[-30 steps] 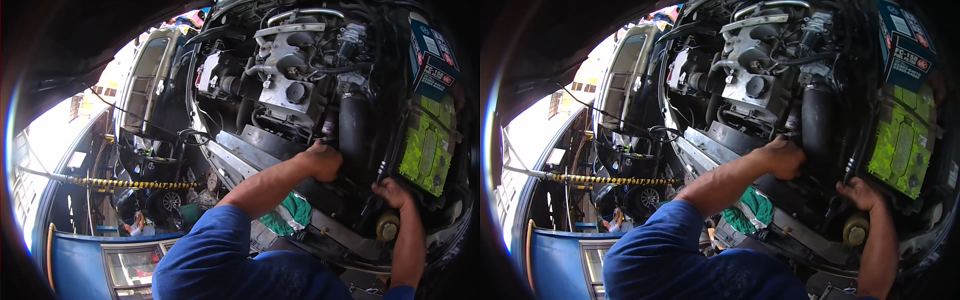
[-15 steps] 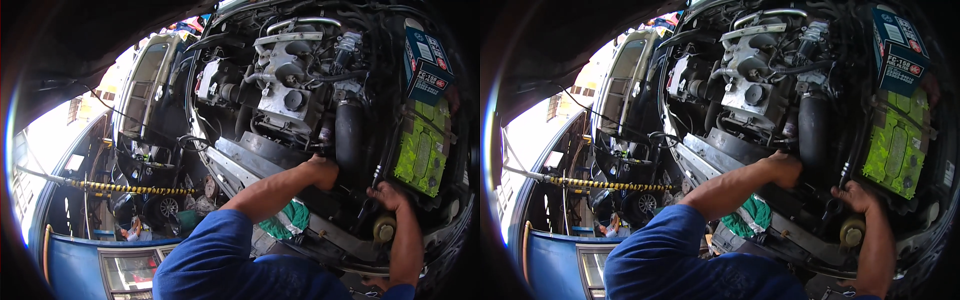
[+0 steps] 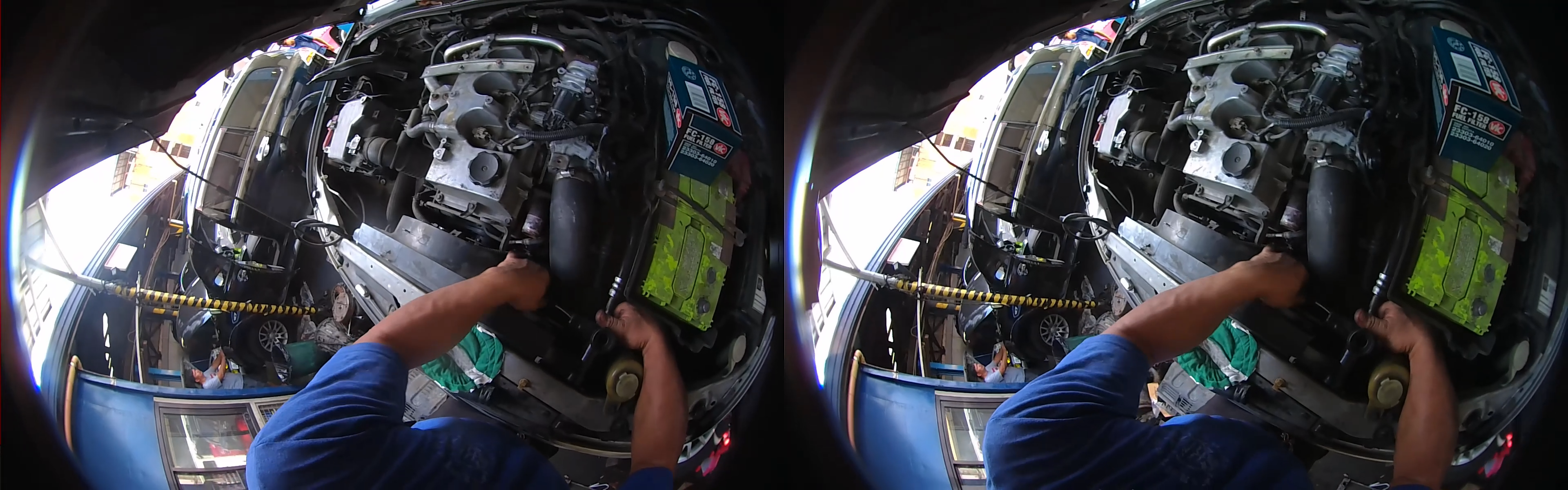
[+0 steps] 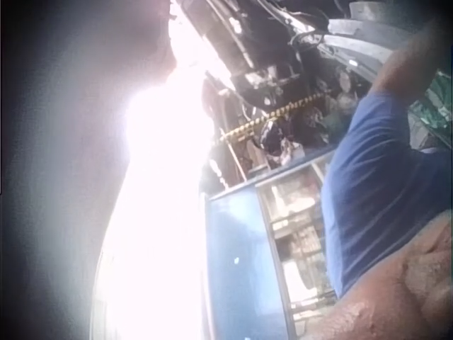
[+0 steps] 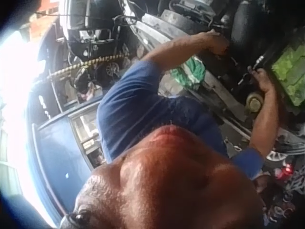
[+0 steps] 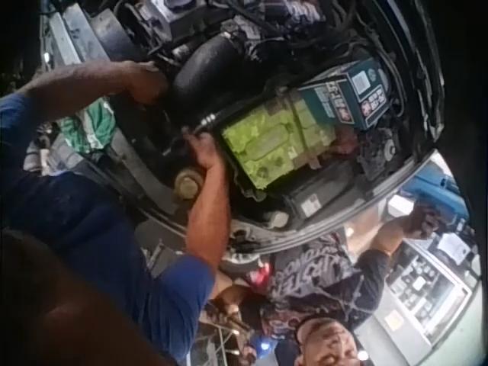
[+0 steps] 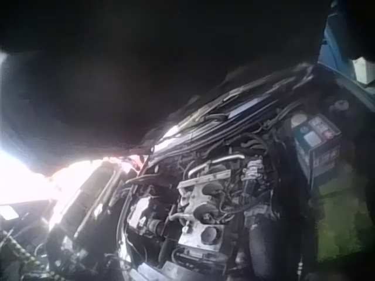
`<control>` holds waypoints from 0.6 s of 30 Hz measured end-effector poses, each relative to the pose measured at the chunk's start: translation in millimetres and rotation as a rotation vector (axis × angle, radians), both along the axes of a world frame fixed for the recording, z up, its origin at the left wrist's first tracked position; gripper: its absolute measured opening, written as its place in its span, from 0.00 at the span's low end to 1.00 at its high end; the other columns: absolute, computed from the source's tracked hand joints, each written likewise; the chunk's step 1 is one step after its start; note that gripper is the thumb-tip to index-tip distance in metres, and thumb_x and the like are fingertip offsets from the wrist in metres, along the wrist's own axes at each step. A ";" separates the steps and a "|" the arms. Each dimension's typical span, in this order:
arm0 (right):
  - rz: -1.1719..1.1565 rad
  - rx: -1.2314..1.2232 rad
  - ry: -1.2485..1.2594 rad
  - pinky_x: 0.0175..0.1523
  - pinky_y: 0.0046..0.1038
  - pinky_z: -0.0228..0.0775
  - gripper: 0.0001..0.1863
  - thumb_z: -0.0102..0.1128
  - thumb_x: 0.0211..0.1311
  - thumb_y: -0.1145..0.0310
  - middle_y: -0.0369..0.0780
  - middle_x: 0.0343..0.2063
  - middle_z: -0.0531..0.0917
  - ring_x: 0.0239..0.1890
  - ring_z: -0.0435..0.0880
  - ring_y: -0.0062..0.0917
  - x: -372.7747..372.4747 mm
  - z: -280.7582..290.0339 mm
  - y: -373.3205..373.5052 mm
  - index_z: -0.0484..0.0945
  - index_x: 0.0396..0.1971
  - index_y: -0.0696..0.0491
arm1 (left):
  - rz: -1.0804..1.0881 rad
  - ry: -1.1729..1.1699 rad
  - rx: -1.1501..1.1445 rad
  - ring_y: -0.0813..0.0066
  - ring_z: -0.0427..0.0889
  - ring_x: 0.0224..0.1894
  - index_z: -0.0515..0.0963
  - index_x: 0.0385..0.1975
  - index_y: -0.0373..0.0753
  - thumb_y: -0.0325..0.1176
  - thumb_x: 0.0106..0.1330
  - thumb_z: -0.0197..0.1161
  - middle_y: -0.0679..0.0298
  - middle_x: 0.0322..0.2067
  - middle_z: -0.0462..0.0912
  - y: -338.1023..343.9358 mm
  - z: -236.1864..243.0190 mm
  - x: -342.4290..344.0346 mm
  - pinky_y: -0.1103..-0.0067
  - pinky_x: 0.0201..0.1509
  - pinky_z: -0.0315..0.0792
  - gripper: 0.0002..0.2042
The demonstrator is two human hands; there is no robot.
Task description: Repairing a car engine, specifically working on hoses and the cooling system.
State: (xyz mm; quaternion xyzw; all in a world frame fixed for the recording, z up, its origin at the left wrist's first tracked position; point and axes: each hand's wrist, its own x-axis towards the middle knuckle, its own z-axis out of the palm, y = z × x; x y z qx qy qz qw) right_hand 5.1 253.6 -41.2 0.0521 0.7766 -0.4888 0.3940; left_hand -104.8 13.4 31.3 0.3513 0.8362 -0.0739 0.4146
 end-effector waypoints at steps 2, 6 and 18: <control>0.047 0.083 0.040 0.44 0.30 0.68 0.47 0.51 0.41 0.23 0.42 0.26 0.80 0.35 0.79 0.29 0.5 -1.3 0.2 0.78 0.34 0.60 | -0.091 -0.103 -0.055 0.57 0.76 0.50 0.78 0.43 0.41 0.47 0.56 0.57 0.54 0.42 0.80 -2.1 -3.4 -0.1 0.62 0.55 0.63 0.20; 0.053 0.073 -0.060 0.44 0.31 0.68 0.46 0.50 0.43 0.24 0.43 0.26 0.80 0.35 0.79 0.29 -5.7 -0.7 0.1 0.79 0.33 0.61 | -0.019 -0.018 0.106 0.57 0.77 0.51 0.79 0.42 0.38 0.47 0.53 0.61 0.53 0.42 0.81 -5.3 -4.2 -3.7 0.61 0.53 0.66 0.21; 0.132 -0.011 -0.015 0.42 0.35 0.67 0.51 0.43 0.41 0.20 0.48 0.29 0.81 0.34 0.78 0.36 -1.1 -11.3 5.1 0.80 0.29 0.62 | -0.162 0.050 0.004 0.49 0.78 0.43 0.78 0.42 0.40 0.44 0.55 0.61 0.49 0.38 0.80 2.7 -39.0 3.9 0.63 0.48 0.71 0.18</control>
